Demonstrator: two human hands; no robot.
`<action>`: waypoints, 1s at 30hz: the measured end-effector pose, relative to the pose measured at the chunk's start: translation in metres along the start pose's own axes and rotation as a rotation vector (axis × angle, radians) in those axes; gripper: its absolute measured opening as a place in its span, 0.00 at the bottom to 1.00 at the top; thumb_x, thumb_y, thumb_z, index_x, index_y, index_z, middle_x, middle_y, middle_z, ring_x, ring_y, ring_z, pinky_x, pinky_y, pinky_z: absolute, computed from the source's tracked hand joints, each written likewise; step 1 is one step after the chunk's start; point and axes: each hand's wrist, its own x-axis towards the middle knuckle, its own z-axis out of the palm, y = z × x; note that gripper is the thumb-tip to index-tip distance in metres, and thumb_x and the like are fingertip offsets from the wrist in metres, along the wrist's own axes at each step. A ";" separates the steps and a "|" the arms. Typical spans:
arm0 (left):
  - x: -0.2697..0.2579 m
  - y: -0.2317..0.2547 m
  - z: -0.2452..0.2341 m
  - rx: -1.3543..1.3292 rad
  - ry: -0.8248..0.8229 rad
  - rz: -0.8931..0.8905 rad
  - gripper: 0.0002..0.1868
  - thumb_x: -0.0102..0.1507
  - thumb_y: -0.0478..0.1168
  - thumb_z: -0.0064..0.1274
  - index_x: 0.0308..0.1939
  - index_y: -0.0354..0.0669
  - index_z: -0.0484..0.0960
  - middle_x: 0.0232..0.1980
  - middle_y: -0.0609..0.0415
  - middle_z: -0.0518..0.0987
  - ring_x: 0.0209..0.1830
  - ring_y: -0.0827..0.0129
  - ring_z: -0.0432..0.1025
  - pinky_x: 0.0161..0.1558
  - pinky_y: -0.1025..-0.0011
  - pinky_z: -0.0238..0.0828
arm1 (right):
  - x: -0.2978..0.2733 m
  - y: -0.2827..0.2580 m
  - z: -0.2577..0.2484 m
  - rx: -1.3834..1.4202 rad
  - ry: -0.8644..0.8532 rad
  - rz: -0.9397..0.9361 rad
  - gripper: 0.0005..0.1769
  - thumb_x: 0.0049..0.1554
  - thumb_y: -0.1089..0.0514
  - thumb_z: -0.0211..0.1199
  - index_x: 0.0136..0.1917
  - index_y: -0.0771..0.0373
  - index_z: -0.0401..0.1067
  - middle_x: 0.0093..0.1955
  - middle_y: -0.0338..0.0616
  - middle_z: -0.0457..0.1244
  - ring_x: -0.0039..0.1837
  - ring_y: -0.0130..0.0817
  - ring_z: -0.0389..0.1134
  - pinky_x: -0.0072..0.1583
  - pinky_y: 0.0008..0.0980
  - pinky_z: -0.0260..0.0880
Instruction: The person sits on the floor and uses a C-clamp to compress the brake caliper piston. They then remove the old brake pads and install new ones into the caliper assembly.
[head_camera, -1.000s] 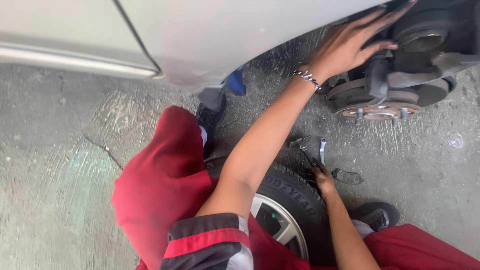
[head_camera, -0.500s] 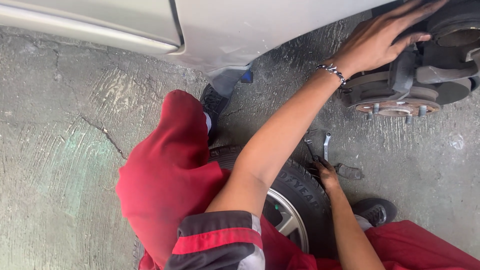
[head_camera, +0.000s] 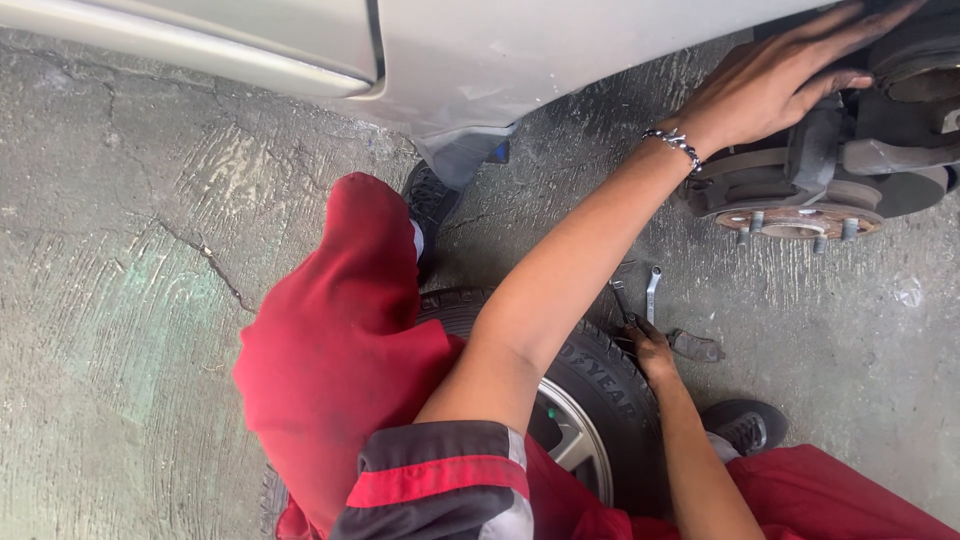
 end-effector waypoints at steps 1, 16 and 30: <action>0.004 0.009 -0.009 -0.001 0.000 -0.001 0.40 0.72 0.46 0.52 0.80 0.81 0.45 0.84 0.68 0.53 0.62 0.70 0.78 0.50 0.81 0.81 | -0.004 -0.007 0.001 0.000 0.000 0.001 0.28 0.60 0.55 0.59 0.72 0.67 0.69 0.62 0.49 0.70 0.63 0.36 0.68 0.65 0.30 0.63; -0.179 0.027 -0.073 0.211 -0.515 -0.825 0.40 0.60 0.32 0.50 0.77 0.38 0.55 0.49 0.35 0.81 0.47 0.43 0.78 0.49 0.52 0.76 | -0.013 -0.051 0.033 -0.050 0.042 0.043 0.33 0.56 0.47 0.65 0.70 0.63 0.68 0.60 0.54 0.70 0.59 0.39 0.70 0.60 0.34 0.68; -0.329 0.031 -0.046 0.687 -1.268 -1.031 0.51 0.54 0.61 0.70 0.71 0.45 0.62 0.74 0.44 0.62 0.72 0.45 0.61 0.69 0.51 0.63 | -0.011 -0.107 0.043 -0.631 0.035 0.051 0.57 0.60 0.37 0.58 0.87 0.52 0.26 0.69 0.66 0.62 0.69 0.59 0.66 0.72 0.52 0.60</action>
